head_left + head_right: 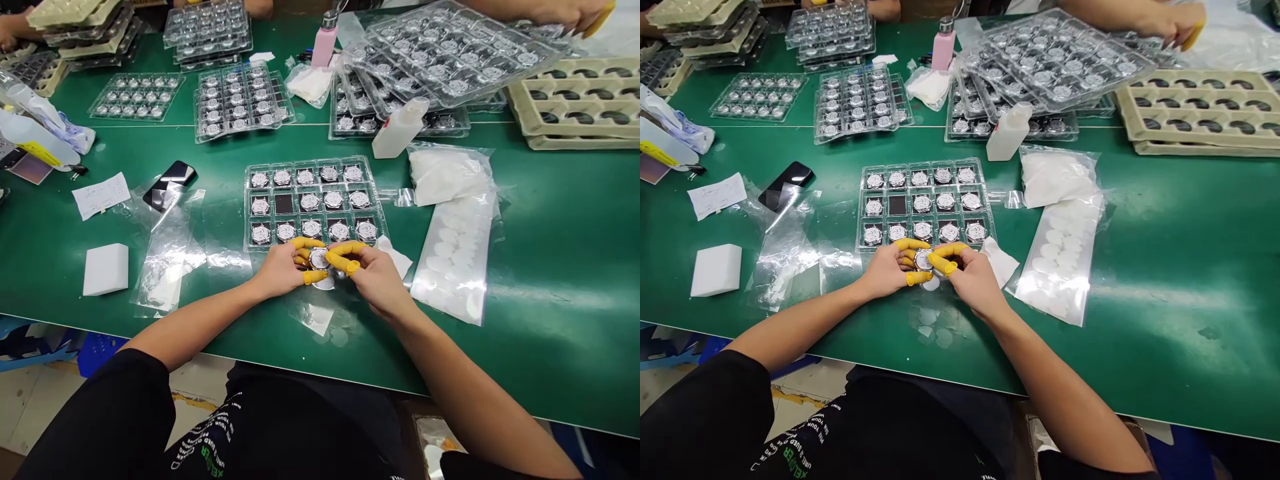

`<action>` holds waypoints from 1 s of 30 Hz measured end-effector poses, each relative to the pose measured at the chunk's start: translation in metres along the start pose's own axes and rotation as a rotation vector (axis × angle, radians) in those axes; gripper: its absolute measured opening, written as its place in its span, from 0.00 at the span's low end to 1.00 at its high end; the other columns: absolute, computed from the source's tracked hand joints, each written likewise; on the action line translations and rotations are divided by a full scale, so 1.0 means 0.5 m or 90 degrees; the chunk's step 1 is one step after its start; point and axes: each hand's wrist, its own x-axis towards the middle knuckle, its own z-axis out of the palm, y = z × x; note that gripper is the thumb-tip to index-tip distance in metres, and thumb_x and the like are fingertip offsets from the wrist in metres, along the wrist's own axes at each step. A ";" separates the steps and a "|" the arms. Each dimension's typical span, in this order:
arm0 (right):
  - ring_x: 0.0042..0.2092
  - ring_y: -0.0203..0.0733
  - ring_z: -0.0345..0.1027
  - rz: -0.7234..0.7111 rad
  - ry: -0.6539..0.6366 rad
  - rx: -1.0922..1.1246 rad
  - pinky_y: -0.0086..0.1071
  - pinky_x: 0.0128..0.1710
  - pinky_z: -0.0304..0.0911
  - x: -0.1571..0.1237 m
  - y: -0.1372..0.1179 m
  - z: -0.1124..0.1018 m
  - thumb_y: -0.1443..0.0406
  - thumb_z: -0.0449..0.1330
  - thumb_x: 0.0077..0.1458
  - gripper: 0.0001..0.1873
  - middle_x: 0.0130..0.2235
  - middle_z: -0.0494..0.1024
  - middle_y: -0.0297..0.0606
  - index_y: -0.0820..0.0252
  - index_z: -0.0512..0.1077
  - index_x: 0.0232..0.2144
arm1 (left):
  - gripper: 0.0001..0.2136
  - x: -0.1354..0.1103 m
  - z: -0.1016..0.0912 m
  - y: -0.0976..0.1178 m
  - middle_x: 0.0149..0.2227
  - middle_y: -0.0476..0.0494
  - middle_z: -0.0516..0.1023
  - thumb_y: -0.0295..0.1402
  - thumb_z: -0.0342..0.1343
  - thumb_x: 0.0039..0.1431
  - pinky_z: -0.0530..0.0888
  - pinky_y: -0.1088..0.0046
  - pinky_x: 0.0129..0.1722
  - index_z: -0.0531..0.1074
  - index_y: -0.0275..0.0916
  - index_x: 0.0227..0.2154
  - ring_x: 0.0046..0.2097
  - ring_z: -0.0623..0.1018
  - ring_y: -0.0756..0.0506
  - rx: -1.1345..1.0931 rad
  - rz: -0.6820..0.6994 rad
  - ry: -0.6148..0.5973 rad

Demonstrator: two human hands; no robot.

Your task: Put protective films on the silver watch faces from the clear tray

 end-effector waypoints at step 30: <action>0.44 0.47 0.73 -0.096 0.083 -0.111 0.44 0.48 0.70 0.003 0.018 -0.012 0.42 0.66 0.52 0.27 0.43 0.80 0.42 0.55 0.75 0.41 | 0.29 -0.002 0.001 0.003 0.31 0.49 0.78 0.27 0.74 0.42 0.78 0.72 0.37 0.76 0.36 0.50 0.32 0.78 0.52 0.015 -0.002 0.017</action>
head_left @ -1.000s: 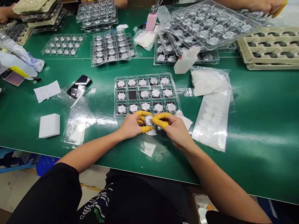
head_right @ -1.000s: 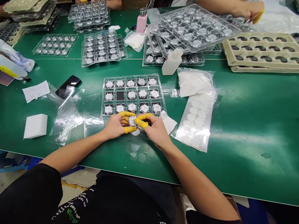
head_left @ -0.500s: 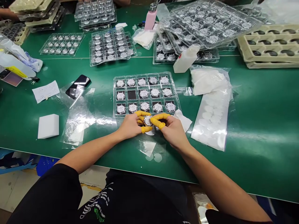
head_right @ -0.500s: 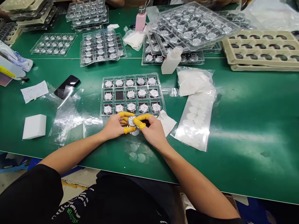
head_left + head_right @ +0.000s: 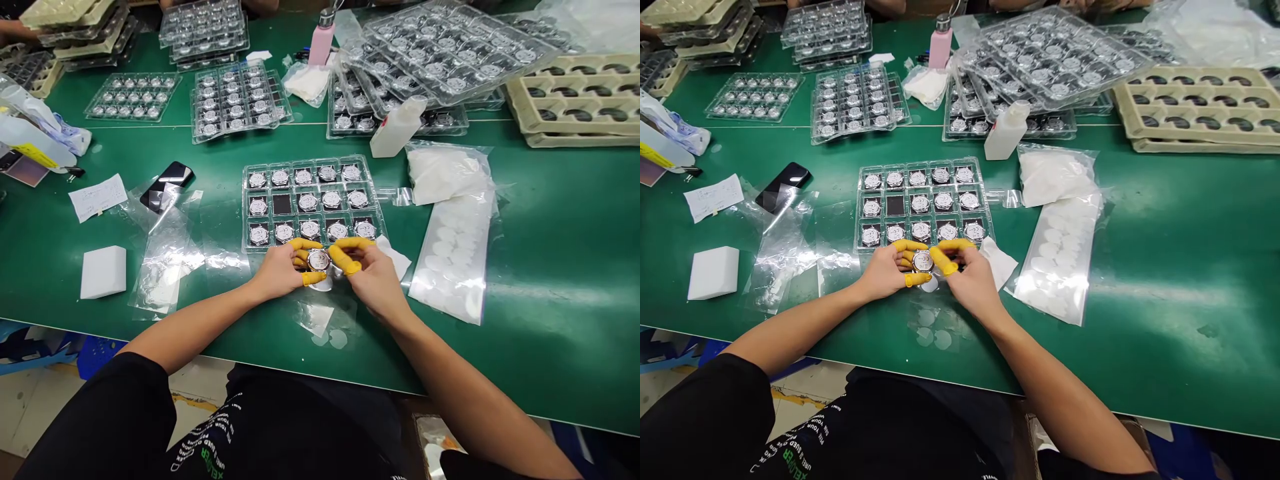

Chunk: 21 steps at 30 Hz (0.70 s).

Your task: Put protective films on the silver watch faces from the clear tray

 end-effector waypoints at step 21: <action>0.16 0.29 0.55 0.209 -0.117 0.208 0.27 0.13 0.49 -0.008 -0.030 0.040 0.54 0.79 0.27 0.24 0.20 0.72 0.31 0.60 0.74 0.24 | 0.28 -0.009 0.000 -0.001 0.33 0.45 0.83 0.28 0.71 0.42 0.78 0.74 0.35 0.77 0.36 0.51 0.33 0.82 0.49 0.022 0.001 -0.013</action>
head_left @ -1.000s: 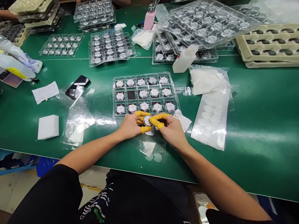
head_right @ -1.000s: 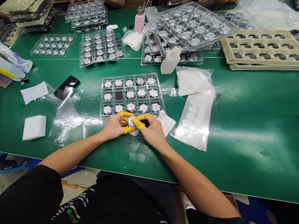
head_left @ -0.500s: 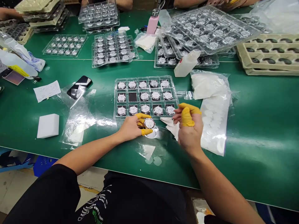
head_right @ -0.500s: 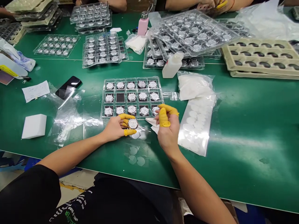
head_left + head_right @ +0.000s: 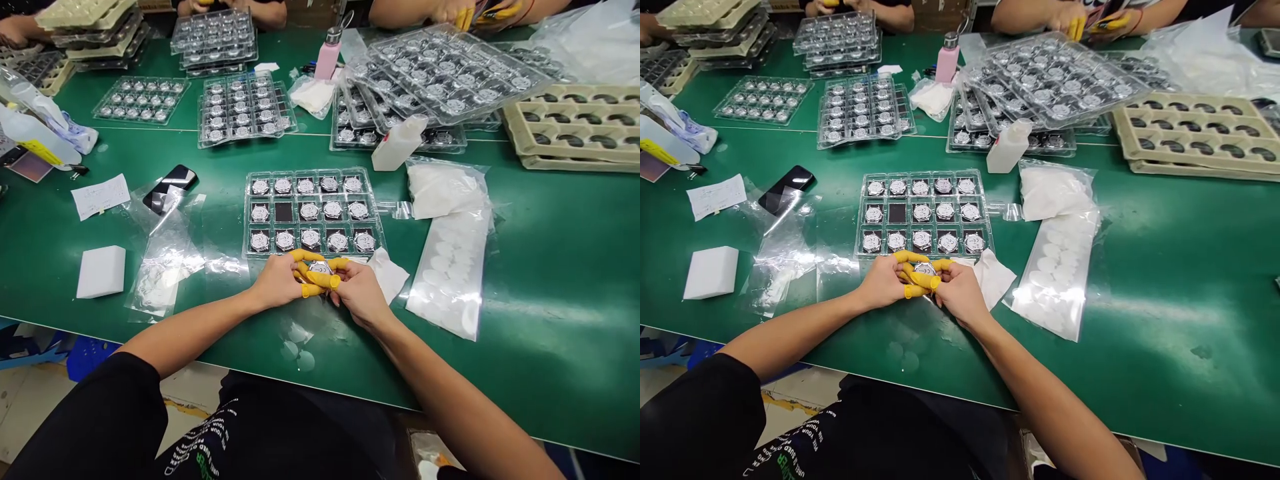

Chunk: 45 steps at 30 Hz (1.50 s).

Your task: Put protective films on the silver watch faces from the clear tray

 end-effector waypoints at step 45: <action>0.31 0.40 0.62 -0.406 -0.024 -0.739 0.36 0.34 0.55 0.287 -0.151 0.083 0.60 0.61 0.57 0.13 0.35 0.74 0.40 0.59 0.83 0.37 | 0.16 -0.001 0.001 0.002 0.46 0.39 0.86 0.30 0.63 0.59 0.81 0.71 0.52 0.76 0.34 0.50 0.48 0.85 0.46 0.120 0.086 -0.130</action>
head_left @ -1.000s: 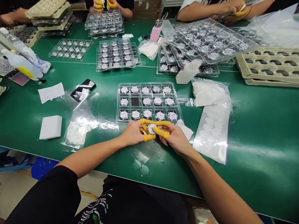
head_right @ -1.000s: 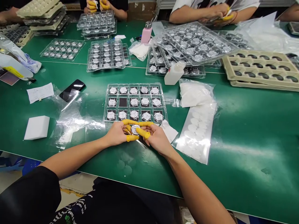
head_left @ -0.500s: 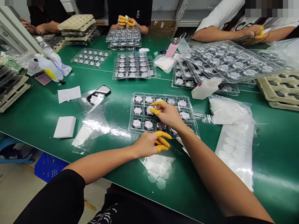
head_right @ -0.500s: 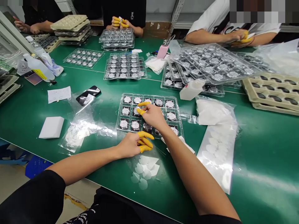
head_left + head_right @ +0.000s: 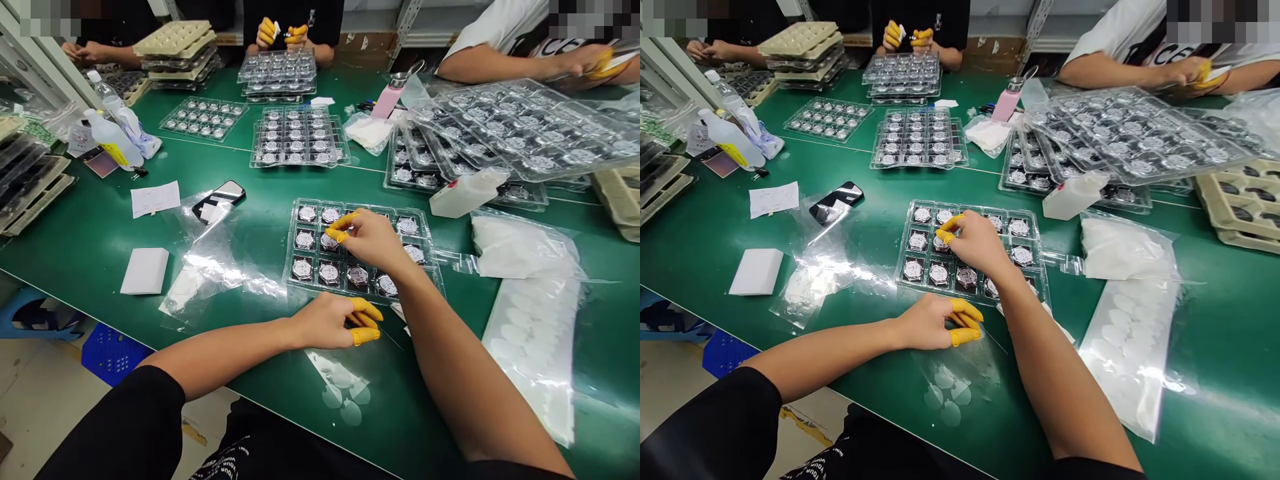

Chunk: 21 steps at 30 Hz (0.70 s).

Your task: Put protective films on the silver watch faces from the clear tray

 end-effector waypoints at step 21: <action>0.36 0.46 0.68 0.047 0.021 -0.050 0.39 0.37 0.62 0.073 -0.055 0.042 0.58 0.61 0.59 0.14 0.40 0.75 0.46 0.60 0.82 0.39 | 0.17 0.002 -0.001 0.002 0.50 0.41 0.85 0.33 0.60 0.63 0.79 0.72 0.52 0.75 0.36 0.54 0.50 0.84 0.45 0.066 -0.013 -0.025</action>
